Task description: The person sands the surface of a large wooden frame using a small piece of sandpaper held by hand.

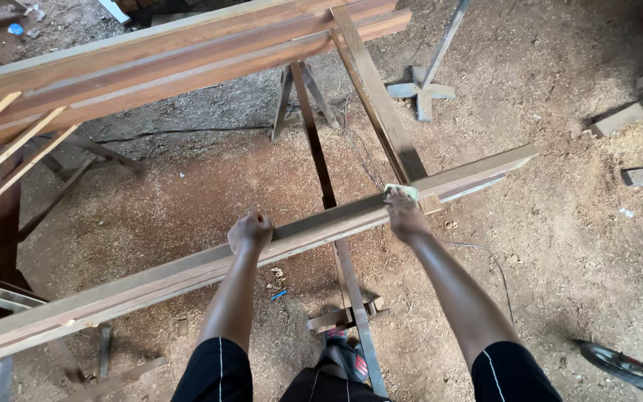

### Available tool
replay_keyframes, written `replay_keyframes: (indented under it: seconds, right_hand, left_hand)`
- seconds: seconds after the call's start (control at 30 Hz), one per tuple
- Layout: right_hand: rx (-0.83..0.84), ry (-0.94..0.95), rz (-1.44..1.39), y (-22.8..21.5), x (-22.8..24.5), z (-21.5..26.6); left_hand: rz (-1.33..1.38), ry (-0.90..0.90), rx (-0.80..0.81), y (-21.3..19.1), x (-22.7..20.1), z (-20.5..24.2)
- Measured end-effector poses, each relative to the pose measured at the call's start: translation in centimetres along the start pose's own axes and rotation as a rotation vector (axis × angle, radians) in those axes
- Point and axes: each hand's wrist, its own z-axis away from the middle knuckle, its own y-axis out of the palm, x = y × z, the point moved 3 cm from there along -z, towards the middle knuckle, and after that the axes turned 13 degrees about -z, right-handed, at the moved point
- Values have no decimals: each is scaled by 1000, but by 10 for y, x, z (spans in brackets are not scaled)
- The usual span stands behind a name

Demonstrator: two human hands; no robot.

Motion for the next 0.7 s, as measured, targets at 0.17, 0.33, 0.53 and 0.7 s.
replay_keyframes:
  seconds: [0.17,0.33,0.53,0.7]
  right_hand:
    - [156,35,-516,56,47,5]
    - [143,-431,17,74,49,1]
    - [-21,67,-168,9,-44,-17]
    - [-450,-283,139,42,-40,-36]
  left_hand:
    - [-8,14,4,-2,0,3]
    - [-1,46,43,13,1,-4]
    - [34,34,92,24,5,-11]
    - [-2,42,85,23,4,-13]
